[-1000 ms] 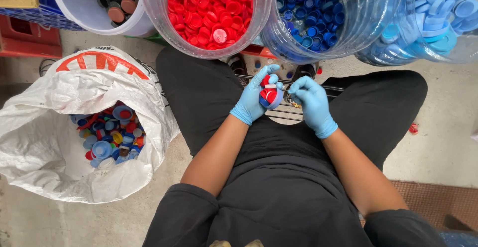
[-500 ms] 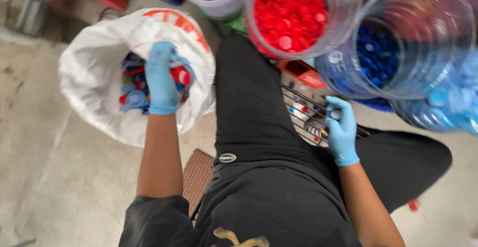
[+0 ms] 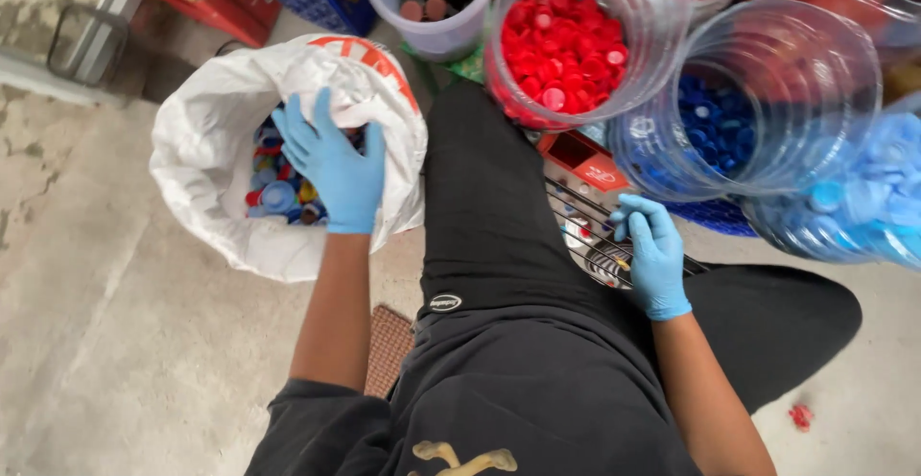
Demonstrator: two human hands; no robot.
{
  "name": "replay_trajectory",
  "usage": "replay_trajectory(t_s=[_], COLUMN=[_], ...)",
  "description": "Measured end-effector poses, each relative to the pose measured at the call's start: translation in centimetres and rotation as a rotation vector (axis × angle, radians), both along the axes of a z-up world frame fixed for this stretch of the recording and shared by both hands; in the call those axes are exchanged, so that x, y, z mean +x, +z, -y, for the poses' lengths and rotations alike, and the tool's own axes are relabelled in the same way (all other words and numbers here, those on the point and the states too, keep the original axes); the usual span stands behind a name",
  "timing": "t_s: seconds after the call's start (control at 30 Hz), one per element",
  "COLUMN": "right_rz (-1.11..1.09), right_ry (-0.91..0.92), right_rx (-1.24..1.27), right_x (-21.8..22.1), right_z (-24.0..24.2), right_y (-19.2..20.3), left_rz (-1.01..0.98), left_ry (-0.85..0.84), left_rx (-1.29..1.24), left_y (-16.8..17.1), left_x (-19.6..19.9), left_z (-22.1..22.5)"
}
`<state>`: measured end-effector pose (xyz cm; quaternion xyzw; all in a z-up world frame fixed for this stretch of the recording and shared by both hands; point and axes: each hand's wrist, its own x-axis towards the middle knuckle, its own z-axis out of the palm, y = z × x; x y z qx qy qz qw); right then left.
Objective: The person sits cross-legged on the floor and sorts plastic bottle caps by color. They pick caps from a large white sack, separate them by hand, and place them into clear containers filled with red, blue, and other colored caps.
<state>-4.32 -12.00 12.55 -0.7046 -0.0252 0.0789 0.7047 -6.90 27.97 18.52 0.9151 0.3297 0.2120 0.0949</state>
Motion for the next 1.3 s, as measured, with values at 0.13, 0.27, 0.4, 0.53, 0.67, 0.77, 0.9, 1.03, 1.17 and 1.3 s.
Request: replay_trajectory(t_s=[0.13,0.27,0.4,0.53,0.67,0.77,0.9,1.03,1.17,1.3], right_rz=[-0.136,-0.255,-0.120,-0.114,-0.196,-0.355,-0.624,-0.649,-0.388,0.239], right_ry=[-0.070,0.028,-0.042,-0.106,-0.159,-0.190,-0.247,-0.251,-0.207,-0.404], right_rx=[0.217,0.637,0.375,0.216,0.237,0.457,0.803,0.820,0.710,0.161], right_x=[1.2,2.0,2.1,2.5,3.0,4.1,4.3,2.9,1.3,1.3], right_z=[2.5,3.8,3.3,4.5,4.0,3.1,3.9,4.7,5.9,8.0], right_y=[-4.9,-6.6,-3.8,-5.4,-6.6,-5.7,-6.2,-2.9,4.0,14.7], left_rz=[0.277,0.122,-0.039,-0.011,0.056,0.095,0.135,0.142,0.074,-0.045], left_ry=[-0.492,-1.105,-1.299,-1.238,-1.145,-1.096,-0.958,-0.931,-0.938,-1.003], left_rx=[-0.001,-0.241,-0.309,-0.416,-0.678,-0.898,-1.157,-1.182,-1.236,-1.299], left_y=[-0.4,-3.1,-8.2,-10.9,-11.7,-10.5,-11.6,-12.1,-11.8,-11.1], left_x=[2.6,4.7,6.8,7.3,7.1,7.6,7.6,7.8,7.9,7.9], left_z=[10.2,20.3,26.4,28.6,28.0,27.0,26.5,26.5,26.3,26.5])
